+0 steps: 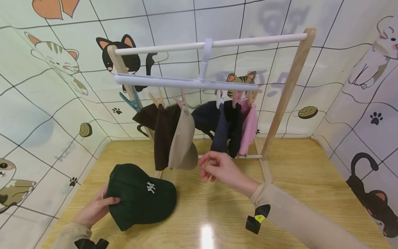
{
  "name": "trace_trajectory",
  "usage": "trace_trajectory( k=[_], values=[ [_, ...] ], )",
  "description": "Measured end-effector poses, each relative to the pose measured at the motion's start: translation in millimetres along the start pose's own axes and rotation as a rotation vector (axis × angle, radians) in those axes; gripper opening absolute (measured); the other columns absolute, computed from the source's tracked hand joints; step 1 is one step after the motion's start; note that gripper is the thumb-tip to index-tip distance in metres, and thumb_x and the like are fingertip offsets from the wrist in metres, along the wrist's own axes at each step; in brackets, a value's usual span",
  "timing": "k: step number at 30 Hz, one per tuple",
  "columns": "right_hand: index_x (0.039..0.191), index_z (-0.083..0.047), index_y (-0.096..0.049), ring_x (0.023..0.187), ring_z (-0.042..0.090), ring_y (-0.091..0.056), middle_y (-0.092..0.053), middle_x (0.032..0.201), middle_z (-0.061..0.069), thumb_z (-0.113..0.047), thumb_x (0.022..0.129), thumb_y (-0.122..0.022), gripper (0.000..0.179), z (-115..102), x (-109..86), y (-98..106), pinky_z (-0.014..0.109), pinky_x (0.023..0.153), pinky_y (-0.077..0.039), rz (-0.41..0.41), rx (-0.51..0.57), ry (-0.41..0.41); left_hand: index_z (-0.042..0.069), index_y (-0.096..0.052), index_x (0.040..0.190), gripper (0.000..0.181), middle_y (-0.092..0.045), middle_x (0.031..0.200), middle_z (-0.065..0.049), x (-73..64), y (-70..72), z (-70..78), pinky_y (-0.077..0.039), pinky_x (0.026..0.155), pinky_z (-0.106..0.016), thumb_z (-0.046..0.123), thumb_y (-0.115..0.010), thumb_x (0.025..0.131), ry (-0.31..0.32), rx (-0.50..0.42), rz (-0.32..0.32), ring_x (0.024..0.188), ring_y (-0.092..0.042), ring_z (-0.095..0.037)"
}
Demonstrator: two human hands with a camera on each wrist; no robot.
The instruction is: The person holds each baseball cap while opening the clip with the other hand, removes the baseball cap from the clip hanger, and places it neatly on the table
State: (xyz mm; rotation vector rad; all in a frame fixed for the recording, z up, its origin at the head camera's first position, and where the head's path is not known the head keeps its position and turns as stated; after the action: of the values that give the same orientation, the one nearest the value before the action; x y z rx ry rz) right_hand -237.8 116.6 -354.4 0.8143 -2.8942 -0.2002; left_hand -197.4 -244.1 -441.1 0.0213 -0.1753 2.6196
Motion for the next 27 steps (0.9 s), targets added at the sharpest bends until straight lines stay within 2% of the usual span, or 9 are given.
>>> trace_trajectory(
  k=[3,6,10,14,16,18,22,24,27],
  values=[
    [0.105,0.009,-0.054,0.067,0.021,-0.065,-0.065,0.081,0.017,-0.003,0.097,-0.051,0.015,2.7,-1.5,2.6,0.029,0.058,-0.05,0.016,0.001,-0.013,0.007,0.002,0.154,0.082,-0.041,0.14,0.008,7.5,-7.0,-8.2,-0.042,0.097,-0.031,-0.008,-0.047,0.09,0.079,0.032,-0.056,0.123,-0.047,-0.01],
    [0.104,0.009,-0.054,0.067,0.02,-0.065,-0.064,0.081,0.017,-0.002,0.097,-0.051,0.014,6.0,-2.7,3.4,0.029,0.059,-0.05,0.018,0.011,-0.032,-0.003,0.004,0.151,0.078,-0.036,0.147,-0.006,13.1,-5.1,-16.4,-0.042,0.097,-0.032,0.0,-0.048,0.094,0.16,0.101,-0.041,0.122,-0.047,-0.01],
    [0.105,0.012,-0.052,0.068,0.024,-0.066,-0.064,0.08,0.016,-0.002,0.097,-0.051,0.016,10.1,-4.1,2.9,0.028,0.059,-0.049,0.006,0.019,-0.037,0.001,0.002,0.153,0.076,-0.022,0.153,-0.024,15.4,3.4,-31.1,-0.04,0.099,-0.037,0.015,-0.051,0.099,0.288,0.151,0.042,0.126,-0.045,-0.017],
    [0.104,0.012,-0.052,0.069,0.025,-0.067,-0.064,0.081,0.016,-0.002,0.097,-0.05,0.016,13.2,-4.5,1.1,0.028,0.059,-0.05,-0.006,0.025,-0.041,0.007,0.007,0.154,0.079,-0.012,0.157,-0.022,11.6,9.5,-43.2,-0.031,0.105,-0.051,0.023,-0.05,0.1,0.379,0.134,0.119,0.134,-0.033,-0.029],
    [0.103,0.01,-0.054,0.069,0.025,-0.067,-0.065,0.081,0.016,-0.002,0.097,-0.05,0.014,14.3,-4.5,0.3,0.028,0.059,-0.05,-0.009,0.023,-0.045,0.007,0.009,0.153,0.08,-0.009,0.157,-0.024,9.4,11.6,-44.2,-0.027,0.105,-0.057,0.025,-0.049,0.101,0.391,0.144,0.14,0.137,-0.026,-0.035],
    [0.102,0.009,-0.055,0.069,0.022,-0.067,-0.065,0.081,0.016,-0.002,0.097,-0.05,0.013,15.1,-4.8,-0.2,0.029,0.059,-0.05,-0.011,0.02,-0.049,0.006,0.006,0.154,0.08,-0.009,0.156,-0.025,7.5,15.0,-43.1,-0.027,0.104,-0.059,0.027,-0.05,0.101,0.403,0.175,0.171,0.138,-0.024,-0.039],
    [0.102,0.009,-0.055,0.068,0.021,-0.066,-0.065,0.081,0.016,-0.002,0.097,-0.05,0.013,15.5,-5.1,-0.5,0.029,0.058,-0.05,-0.011,0.015,-0.055,0.003,-0.006,0.152,0.074,-0.017,0.152,-0.031,3.8,22.9,-31.7,-0.039,0.098,-0.053,0.03,-0.051,0.1,0.41,0.271,0.248,0.129,-0.039,-0.043],
    [0.102,0.01,-0.054,0.068,0.02,-0.066,-0.065,0.081,0.016,-0.002,0.097,-0.05,0.014,15.6,-4.8,-0.9,0.028,0.058,-0.05,-0.012,0.015,-0.056,0.003,-0.014,0.15,0.067,-0.024,0.147,-0.032,3.5,26.5,-22.7,-0.044,0.094,-0.05,0.029,-0.051,0.1,0.391,0.312,0.28,0.122,-0.047,-0.041],
    [0.103,0.012,-0.053,0.069,0.02,-0.066,-0.065,0.08,0.016,-0.002,0.097,-0.05,0.016,16.1,-3.8,-1.8,0.028,0.058,-0.05,-0.016,0.02,-0.055,0.004,-0.025,0.146,0.057,-0.034,0.142,-0.029,5.9,29.9,-8.0,-0.046,0.092,-0.047,0.028,-0.05,0.101,0.355,0.344,0.32,0.117,-0.051,-0.038]
  ],
)
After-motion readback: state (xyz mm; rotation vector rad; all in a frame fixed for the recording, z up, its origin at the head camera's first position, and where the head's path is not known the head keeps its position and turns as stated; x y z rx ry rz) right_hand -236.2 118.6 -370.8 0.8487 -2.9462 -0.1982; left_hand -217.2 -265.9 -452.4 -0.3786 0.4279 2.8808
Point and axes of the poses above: each hand's wrist, its own x-axis towards the middle knuckle, its own y-axis out of the back of the hand, z = x × y, the point moved 7 cm from there along x, towards the middle knuckle
